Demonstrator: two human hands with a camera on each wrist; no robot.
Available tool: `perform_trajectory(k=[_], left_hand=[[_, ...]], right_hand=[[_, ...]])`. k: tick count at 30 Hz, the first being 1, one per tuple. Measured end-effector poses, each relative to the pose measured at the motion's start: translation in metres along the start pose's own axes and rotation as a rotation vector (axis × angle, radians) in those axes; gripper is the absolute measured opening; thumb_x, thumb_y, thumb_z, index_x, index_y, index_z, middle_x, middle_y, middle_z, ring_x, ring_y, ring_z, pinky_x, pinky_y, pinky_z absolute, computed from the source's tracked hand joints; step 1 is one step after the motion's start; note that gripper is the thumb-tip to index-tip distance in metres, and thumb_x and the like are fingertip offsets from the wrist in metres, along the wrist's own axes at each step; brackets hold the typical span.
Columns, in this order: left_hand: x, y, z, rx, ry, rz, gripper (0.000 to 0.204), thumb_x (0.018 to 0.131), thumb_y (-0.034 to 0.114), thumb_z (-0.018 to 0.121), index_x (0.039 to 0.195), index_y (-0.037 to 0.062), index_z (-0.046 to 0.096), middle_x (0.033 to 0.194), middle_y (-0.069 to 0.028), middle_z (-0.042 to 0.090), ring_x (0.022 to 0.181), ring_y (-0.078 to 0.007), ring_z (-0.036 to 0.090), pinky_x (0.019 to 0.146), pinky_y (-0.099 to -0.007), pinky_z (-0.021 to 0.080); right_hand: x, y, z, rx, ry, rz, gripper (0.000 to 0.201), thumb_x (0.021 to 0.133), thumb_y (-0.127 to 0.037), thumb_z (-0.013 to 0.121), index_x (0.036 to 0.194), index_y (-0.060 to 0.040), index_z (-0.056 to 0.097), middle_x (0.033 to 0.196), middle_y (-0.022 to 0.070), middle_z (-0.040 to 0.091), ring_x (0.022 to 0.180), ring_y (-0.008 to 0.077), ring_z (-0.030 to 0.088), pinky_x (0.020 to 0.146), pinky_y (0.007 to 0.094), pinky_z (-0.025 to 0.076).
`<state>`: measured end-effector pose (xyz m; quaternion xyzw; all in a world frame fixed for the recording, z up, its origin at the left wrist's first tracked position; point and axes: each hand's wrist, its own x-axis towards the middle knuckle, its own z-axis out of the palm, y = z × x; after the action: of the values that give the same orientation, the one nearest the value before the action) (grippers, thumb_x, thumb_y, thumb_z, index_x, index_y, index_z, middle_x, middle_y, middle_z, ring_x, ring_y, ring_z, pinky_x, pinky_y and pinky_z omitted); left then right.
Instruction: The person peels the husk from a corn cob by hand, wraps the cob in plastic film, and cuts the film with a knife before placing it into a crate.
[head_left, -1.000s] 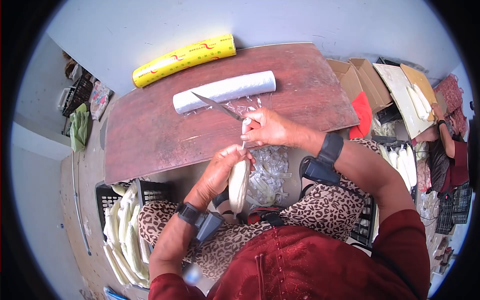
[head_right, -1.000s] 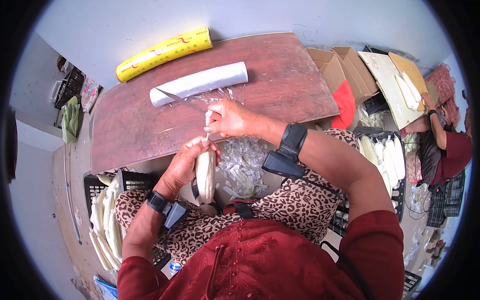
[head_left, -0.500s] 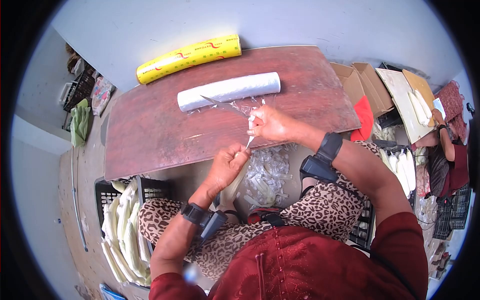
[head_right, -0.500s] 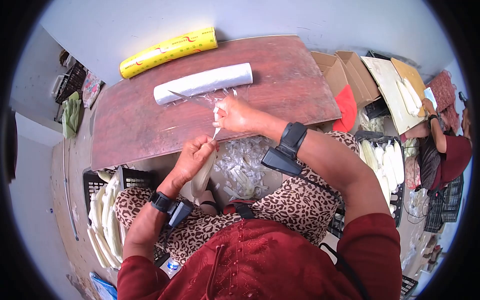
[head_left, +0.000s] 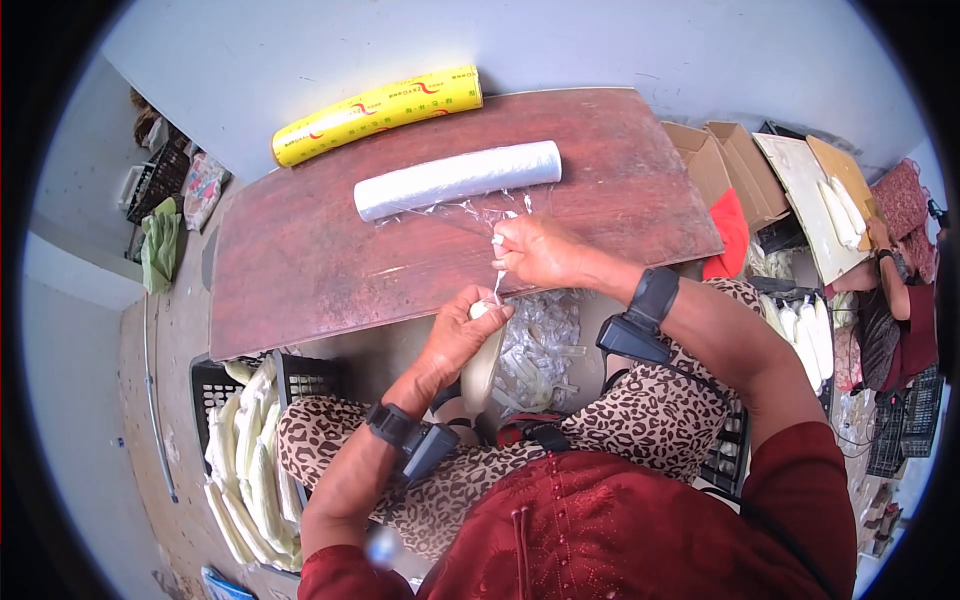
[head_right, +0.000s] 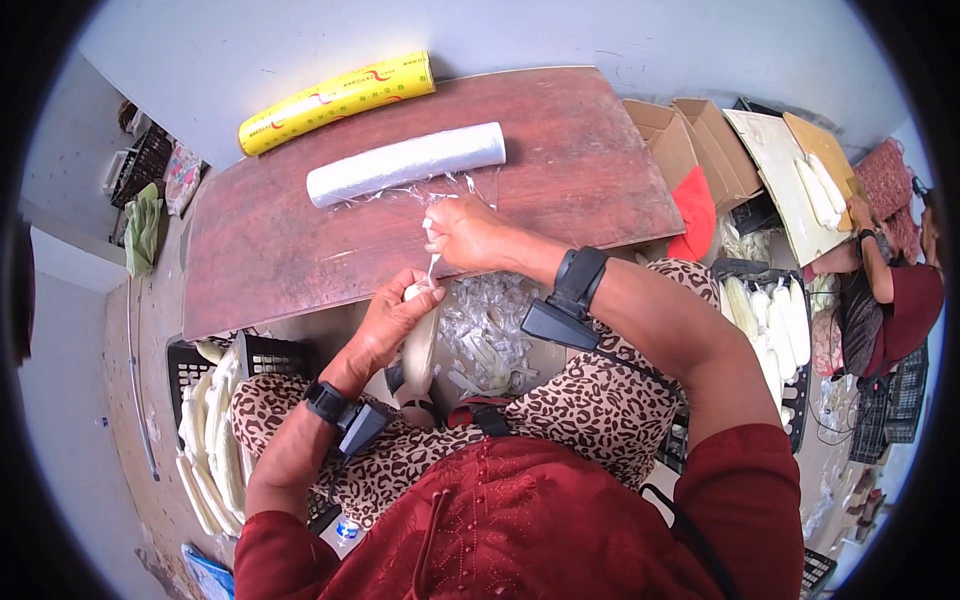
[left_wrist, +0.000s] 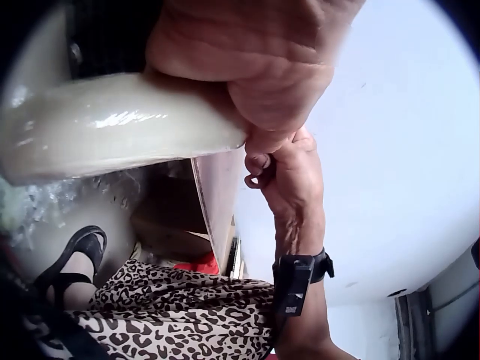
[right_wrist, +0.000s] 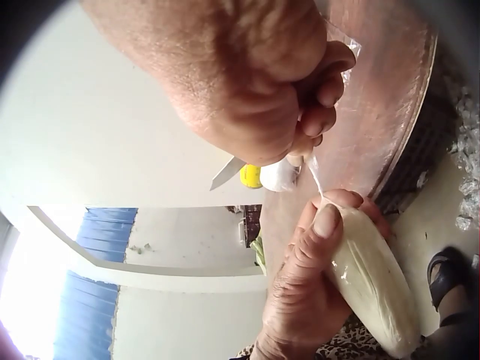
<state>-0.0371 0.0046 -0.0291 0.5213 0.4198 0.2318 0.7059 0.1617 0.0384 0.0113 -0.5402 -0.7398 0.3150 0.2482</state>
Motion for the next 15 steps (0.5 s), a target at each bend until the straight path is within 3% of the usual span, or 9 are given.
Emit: perform_trajectory(k=[3, 9, 15], left_hand=[[0.0013, 0.0008, -0.0016, -0.028, -0.025, -0.037, 0.021, 0.09, 0.023, 0.068, 0.101, 0.0111, 0.055, 0.084, 0.0017, 0.061, 0.073, -0.0074, 0.056, 0.065, -0.0239, 0.047], [0.0039, -0.0004, -0.0093, -0.172, -0.195, -0.055, 0.022, 0.095, 0.021, 0.053, 0.113, 0.008, 0.051, 0.104, -0.0041, 0.061, 0.099, -0.0143, 0.057, 0.091, -0.0309, 0.044], [-0.0006, 0.0088, -0.0045, -0.319, -0.25, -0.054, 0.033, 0.094, 0.019, 0.051, 0.124, 0.0068, 0.05, 0.11, -0.0027, 0.059, 0.104, -0.0142, 0.054, 0.096, -0.0308, 0.041]], right_hand=[[0.0005, -0.0002, 0.0011, -0.006, 0.014, -0.002, 0.019, 0.082, -0.015, 0.069, 0.08, -0.0013, 0.056, 0.071, 0.0152, 0.06, 0.065, 0.0282, 0.06, 0.062, 0.0405, 0.046], [0.0008, 0.0002, 0.0006, -0.025, 0.037, -0.009, 0.017, 0.083, -0.014, 0.067, 0.081, -0.001, 0.055, 0.071, 0.0166, 0.06, 0.066, 0.0312, 0.059, 0.062, 0.0414, 0.045], [-0.0008, -0.0053, -0.0058, -0.017, 0.017, 0.02, 0.016, 0.083, -0.014, 0.066, 0.083, -0.0011, 0.056, 0.073, 0.0165, 0.062, 0.068, 0.0329, 0.061, 0.062, 0.0419, 0.046]])
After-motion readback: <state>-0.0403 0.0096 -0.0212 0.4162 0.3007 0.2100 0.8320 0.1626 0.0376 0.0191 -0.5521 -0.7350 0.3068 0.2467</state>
